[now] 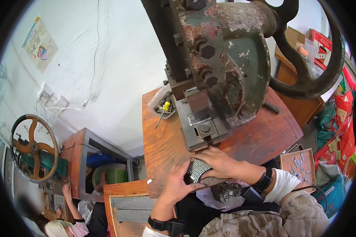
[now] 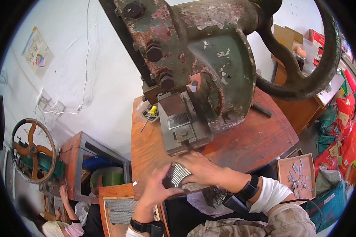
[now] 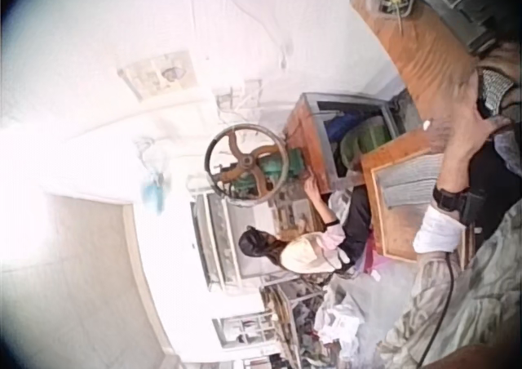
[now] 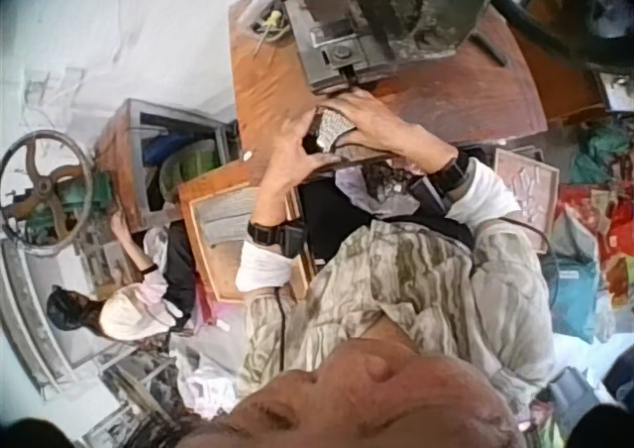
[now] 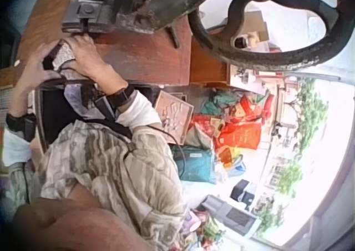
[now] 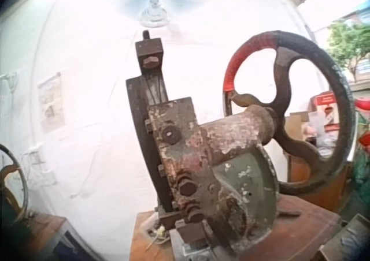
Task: Operating a manual press machine to form or stamp small metal components.
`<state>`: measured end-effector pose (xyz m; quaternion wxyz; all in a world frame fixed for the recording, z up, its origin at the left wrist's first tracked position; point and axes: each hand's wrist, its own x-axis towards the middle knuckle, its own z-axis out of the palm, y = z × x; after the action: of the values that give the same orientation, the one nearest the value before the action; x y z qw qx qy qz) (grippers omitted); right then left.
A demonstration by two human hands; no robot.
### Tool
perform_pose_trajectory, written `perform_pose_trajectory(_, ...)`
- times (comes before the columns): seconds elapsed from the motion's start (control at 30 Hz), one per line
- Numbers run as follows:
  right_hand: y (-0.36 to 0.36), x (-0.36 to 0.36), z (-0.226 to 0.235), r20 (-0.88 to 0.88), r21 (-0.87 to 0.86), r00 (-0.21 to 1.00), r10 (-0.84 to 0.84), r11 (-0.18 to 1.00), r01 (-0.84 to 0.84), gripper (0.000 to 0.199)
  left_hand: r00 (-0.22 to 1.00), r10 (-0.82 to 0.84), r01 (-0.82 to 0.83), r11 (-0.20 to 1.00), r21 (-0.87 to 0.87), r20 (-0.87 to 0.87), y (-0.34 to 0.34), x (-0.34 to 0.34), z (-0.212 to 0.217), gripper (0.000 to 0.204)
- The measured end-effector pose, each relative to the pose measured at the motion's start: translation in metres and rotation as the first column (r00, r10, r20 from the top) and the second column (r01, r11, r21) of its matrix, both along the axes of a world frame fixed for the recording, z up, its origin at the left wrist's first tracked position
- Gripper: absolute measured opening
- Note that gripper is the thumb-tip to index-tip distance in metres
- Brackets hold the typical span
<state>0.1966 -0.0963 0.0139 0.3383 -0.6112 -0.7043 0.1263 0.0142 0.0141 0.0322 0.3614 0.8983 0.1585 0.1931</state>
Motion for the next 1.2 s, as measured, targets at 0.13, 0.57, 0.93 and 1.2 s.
perform_pose_trajectory(0.13,-0.016,0.004,0.004,0.136,-0.089,0.978,-0.161,0.981,0.173,0.083,0.993,0.116,-0.116,0.993,-0.010,0.028,-0.006,0.004,-0.014,0.063)
perform_pose_trajectory(0.57,-0.008,-0.001,-0.001,0.234,-0.060,0.965,-0.121,0.988,0.139,0.085,0.998,0.064,-0.065,0.996,0.066,0.016,0.002,0.007,-0.012,0.067)
perform_pose_trajectory(0.93,-0.007,-0.009,0.002,0.293,0.047,0.947,-0.134,0.991,0.126,0.067,0.977,0.201,-0.125,0.802,0.584,-0.068,-0.016,0.004,-0.013,0.065)
perform_pose_trajectory(1.2,0.000,0.002,0.000,-0.041,-0.119,0.996,-0.076,0.990,0.071,0.063,0.982,0.121,-0.154,0.958,0.244,0.146,-0.012,0.004,-0.023,0.059)
